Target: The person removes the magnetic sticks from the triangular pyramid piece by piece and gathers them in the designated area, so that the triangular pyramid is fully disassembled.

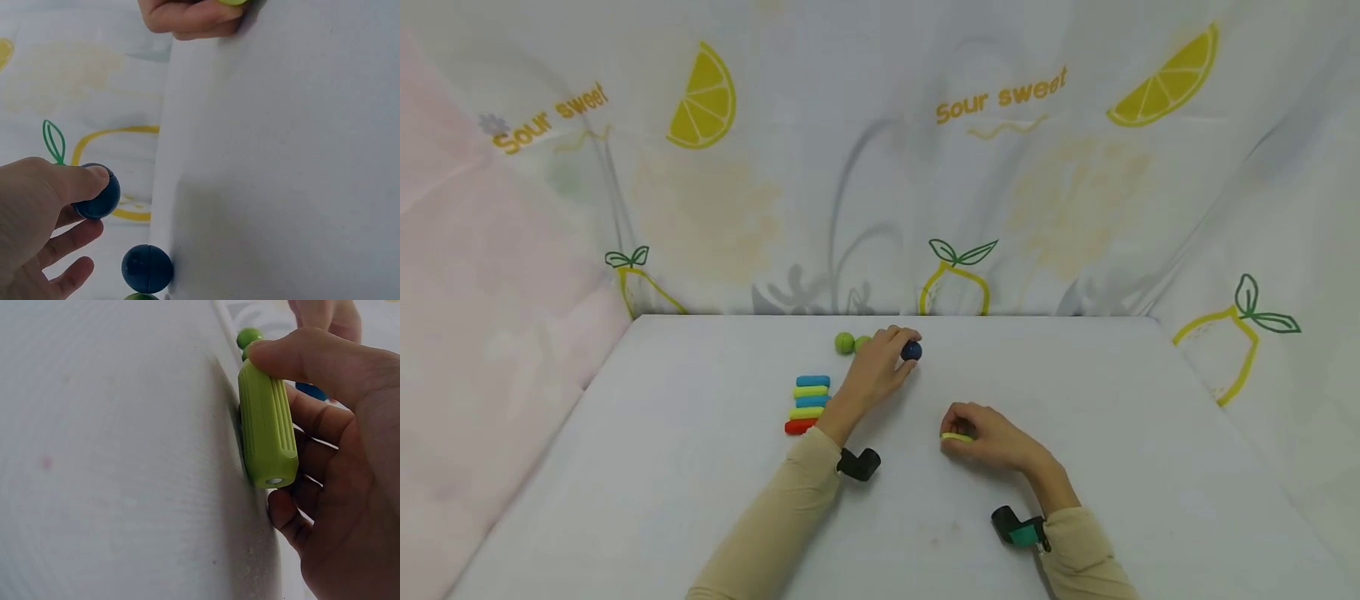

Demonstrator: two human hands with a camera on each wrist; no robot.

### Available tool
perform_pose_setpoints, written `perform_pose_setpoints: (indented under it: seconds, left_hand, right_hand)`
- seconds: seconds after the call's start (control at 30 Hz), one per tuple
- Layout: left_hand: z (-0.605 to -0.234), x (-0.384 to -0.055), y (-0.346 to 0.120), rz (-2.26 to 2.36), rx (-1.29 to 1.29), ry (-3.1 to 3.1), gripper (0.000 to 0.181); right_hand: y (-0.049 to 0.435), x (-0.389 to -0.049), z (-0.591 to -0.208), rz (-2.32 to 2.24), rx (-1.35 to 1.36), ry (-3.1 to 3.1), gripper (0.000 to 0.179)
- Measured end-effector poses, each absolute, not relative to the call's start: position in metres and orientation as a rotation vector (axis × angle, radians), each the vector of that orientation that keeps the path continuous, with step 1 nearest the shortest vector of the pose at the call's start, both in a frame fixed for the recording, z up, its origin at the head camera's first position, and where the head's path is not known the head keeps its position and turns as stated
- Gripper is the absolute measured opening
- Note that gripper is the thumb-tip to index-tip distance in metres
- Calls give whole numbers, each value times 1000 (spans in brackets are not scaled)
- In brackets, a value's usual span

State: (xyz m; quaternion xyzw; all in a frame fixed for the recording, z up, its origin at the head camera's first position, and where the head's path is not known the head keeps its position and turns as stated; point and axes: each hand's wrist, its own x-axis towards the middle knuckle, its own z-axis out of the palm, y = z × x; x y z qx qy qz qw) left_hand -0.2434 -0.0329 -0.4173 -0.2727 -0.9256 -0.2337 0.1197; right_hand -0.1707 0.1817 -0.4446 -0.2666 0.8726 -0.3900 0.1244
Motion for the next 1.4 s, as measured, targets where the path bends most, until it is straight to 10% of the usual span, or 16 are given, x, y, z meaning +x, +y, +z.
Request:
perform_pose_setpoints:
  seconds: [0.83, 1.4]
  left_hand:
    - [-430, -267, -43, -462, -886, -2911, 38]
    - [-431, -179, -44, -1048, -1199, -2872, 27]
  right_hand:
    - [175, -166, -449, -1141, -761, 2560, 11]
    - [182, -171, -453, -1481, -709, 2361, 18]
